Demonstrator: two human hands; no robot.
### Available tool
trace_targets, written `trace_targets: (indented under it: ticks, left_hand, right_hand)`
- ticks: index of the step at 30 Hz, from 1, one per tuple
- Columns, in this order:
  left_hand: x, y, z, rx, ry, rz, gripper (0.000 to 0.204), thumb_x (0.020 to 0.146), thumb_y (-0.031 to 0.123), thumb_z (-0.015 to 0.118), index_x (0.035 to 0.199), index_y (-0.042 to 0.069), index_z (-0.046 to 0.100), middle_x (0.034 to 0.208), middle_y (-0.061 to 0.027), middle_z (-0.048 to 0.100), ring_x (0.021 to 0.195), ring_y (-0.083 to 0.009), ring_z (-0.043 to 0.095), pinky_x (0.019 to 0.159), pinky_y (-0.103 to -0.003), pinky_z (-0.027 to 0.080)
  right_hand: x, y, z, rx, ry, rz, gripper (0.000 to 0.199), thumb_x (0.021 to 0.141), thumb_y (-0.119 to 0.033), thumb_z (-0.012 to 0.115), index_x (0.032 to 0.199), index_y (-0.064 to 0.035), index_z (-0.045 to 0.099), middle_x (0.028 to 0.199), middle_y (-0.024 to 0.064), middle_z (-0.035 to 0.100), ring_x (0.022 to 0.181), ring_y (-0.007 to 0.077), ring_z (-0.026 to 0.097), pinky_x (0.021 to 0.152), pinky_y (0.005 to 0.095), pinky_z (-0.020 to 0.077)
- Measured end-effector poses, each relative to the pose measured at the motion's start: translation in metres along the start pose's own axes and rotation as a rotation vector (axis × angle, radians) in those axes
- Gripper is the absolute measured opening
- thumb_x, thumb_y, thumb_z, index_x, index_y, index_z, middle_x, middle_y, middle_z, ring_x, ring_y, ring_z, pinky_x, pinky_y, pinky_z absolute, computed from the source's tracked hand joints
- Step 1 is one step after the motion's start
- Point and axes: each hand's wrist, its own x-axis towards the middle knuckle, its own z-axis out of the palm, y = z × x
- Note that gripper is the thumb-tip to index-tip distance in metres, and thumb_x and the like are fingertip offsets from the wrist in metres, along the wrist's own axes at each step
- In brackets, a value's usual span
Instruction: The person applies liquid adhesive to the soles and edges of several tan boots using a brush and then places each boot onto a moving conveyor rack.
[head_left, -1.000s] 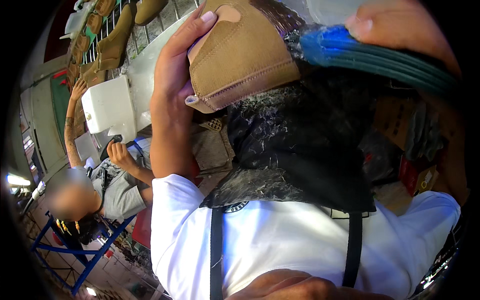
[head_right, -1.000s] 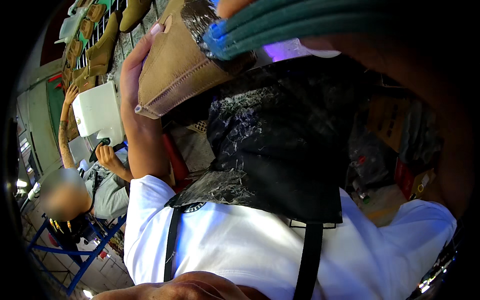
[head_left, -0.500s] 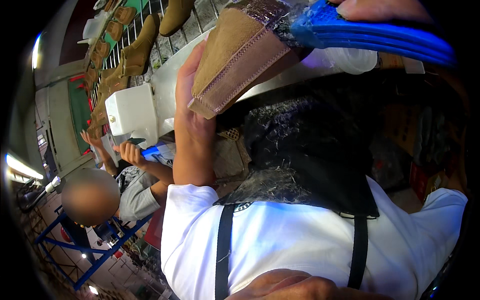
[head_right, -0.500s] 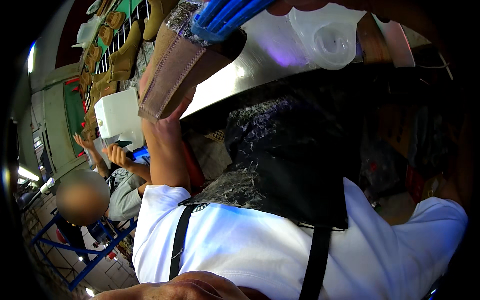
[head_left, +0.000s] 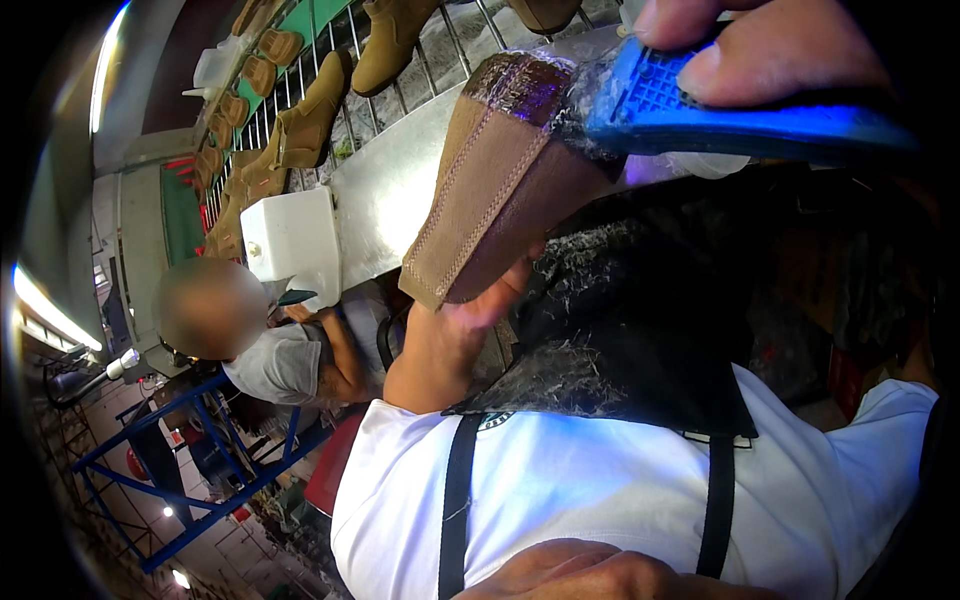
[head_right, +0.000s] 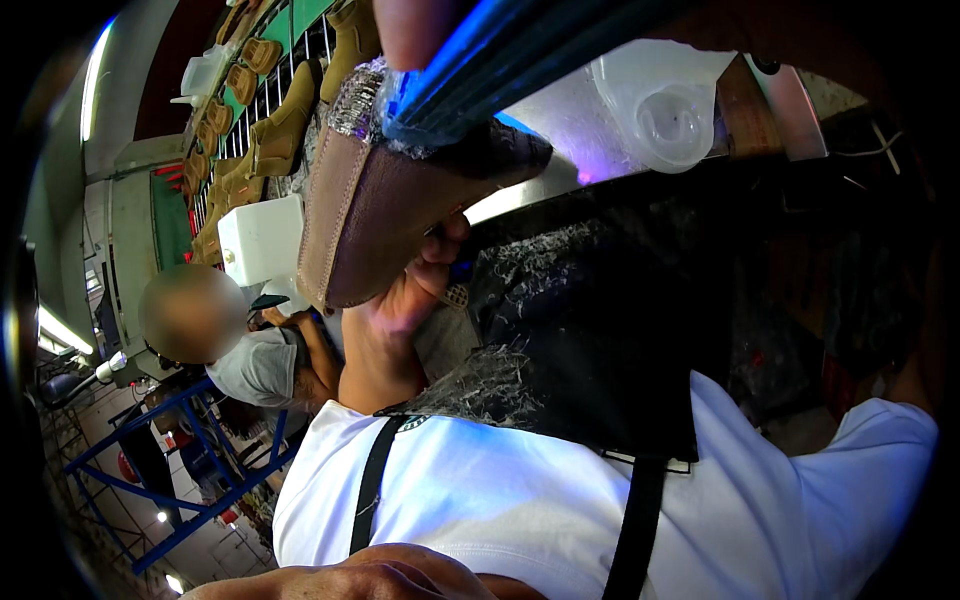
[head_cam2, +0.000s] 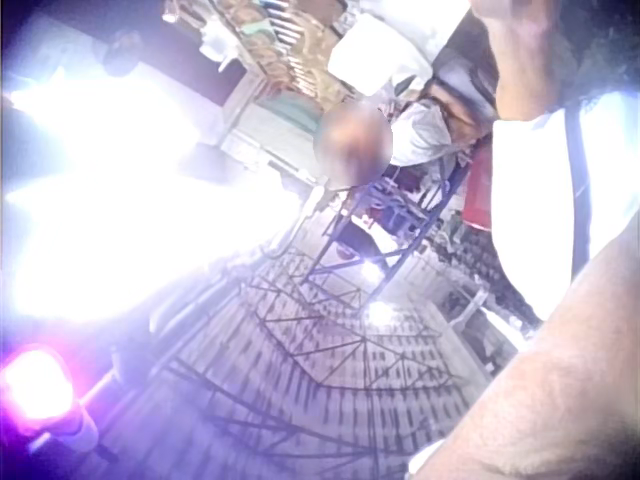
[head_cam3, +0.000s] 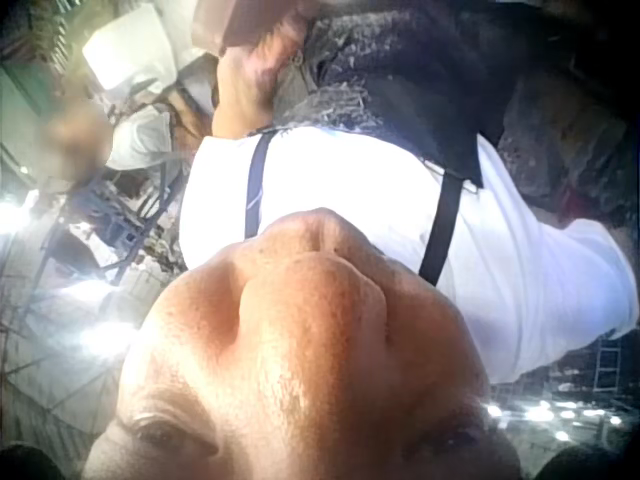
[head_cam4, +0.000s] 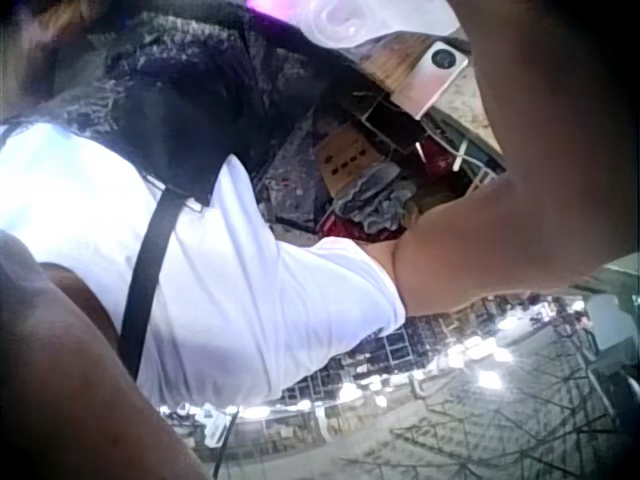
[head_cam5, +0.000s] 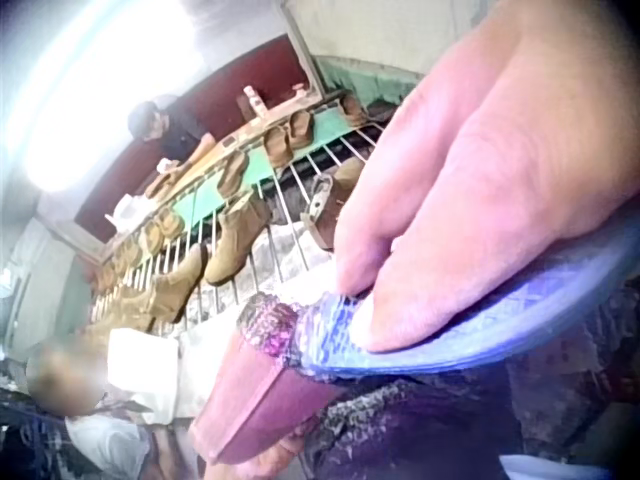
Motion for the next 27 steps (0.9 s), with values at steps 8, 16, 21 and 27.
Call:
trace_targets:
  ticks: [8, 16, 21, 27]
  left_hand:
    - [-0.004, -0.027, 0.011, -0.149, 0.046, -0.168, 0.057, 0.101, 0.030, 0.055, 0.142, -0.006, 0.039, 0.120, -0.0266, 0.051, 0.088, -0.0242, 0.060, 0.066, -0.030, 0.057]
    - [-0.013, -0.023, 0.006, 0.102, 0.082, 0.107, 0.042, 0.106, 0.032, 0.043, 0.135, 0.003, 0.053, 0.116, -0.0168, 0.068, 0.101, -0.0338, 0.068, 0.083, -0.046, 0.061]
    - [-0.008, -0.030, 0.030, 0.100, -0.235, 0.122, 0.044, 0.107, 0.034, 0.040, 0.138, 0.005, 0.052, 0.129, -0.0159, 0.064, 0.112, -0.0318, 0.067, 0.094, -0.045, 0.057]
    - [-0.006, -0.025, 0.031, 0.144, -0.229, 0.136, 0.044, 0.107, 0.034, 0.040, 0.140, 0.007, 0.051, 0.133, -0.0153, 0.061, 0.112, -0.0314, 0.066, 0.096, -0.046, 0.056]
  right_hand:
    - [-0.020, 0.008, -0.002, 0.010, 0.115, 0.167, 0.022, 0.087, -0.009, 0.072, 0.104, 0.0043, 0.070, 0.106, 0.0289, 0.068, 0.092, 0.0352, 0.072, 0.081, 0.0376, 0.0578]
    - [-0.003, -0.008, -0.002, 0.006, 0.050, 0.021, 0.021, 0.087, -0.007, 0.072, 0.104, 0.0045, 0.071, 0.108, 0.0295, 0.068, 0.093, 0.0353, 0.072, 0.082, 0.0373, 0.0576]
    - [0.007, -0.011, -0.013, -0.019, -0.028, -0.050, 0.020, 0.086, -0.006, 0.073, 0.103, 0.0046, 0.071, 0.109, 0.0298, 0.068, 0.093, 0.0354, 0.072, 0.083, 0.0371, 0.0574]
    - [0.013, -0.004, -0.026, -0.004, -0.081, -0.112, 0.019, 0.086, -0.005, 0.073, 0.103, 0.0047, 0.072, 0.110, 0.0303, 0.068, 0.094, 0.0355, 0.072, 0.084, 0.0369, 0.0572]
